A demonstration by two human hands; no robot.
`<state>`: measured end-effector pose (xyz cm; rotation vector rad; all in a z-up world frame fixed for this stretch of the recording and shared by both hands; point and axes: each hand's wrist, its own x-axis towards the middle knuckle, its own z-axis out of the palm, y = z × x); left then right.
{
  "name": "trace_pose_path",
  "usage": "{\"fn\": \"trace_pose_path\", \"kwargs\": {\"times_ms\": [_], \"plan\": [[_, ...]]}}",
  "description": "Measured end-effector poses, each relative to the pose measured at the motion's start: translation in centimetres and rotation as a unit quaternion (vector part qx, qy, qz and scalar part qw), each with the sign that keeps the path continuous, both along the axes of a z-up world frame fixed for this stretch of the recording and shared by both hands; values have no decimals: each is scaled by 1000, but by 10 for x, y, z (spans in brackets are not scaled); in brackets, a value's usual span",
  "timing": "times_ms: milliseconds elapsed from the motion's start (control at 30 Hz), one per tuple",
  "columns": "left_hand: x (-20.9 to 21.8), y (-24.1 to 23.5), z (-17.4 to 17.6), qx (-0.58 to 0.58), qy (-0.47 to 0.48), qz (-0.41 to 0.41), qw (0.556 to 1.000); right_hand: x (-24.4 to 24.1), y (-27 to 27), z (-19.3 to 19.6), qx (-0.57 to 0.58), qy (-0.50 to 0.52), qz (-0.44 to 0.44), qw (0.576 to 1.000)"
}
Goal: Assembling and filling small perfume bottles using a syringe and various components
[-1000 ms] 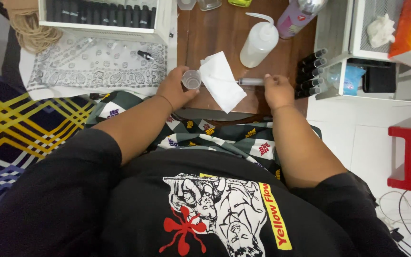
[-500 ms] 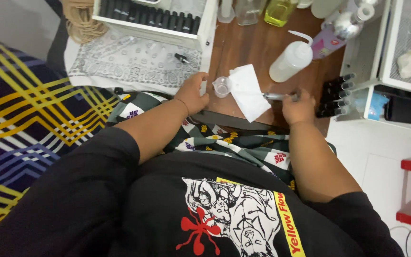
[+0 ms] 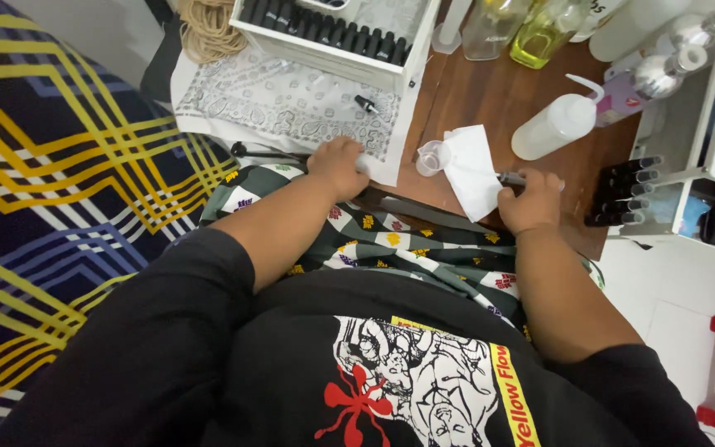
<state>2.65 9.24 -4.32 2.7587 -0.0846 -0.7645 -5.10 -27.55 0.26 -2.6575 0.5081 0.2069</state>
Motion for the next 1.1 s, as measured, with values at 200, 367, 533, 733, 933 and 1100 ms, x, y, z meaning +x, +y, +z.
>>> {"fn": "trace_pose_path", "kwargs": {"times_ms": [200, 367, 533, 733, 933, 1100], "plan": [[-28, 5, 75, -21, 36, -27, 999, 19, -7, -45, -37, 29, 42, 998], [-29, 22, 70, -53, 36, 17, 998, 9, 27, -17, -18, -52, 132, 990], [-22, 32, 34, -93, -32, 42, 994, 12, 40, -35, -74, -178, 220, 956], [14, 23, 88, -77, -89, 69, 991, 23, 24, -46, -96, -155, 226, 957], [87, 55, 90, -2, -232, 122, 965, 34, 1, -55, -52, -121, 202, 971], [139, 81, 108, 59, -246, 230, 940, 48, -8, -54, 85, -122, 143, 978]]}}
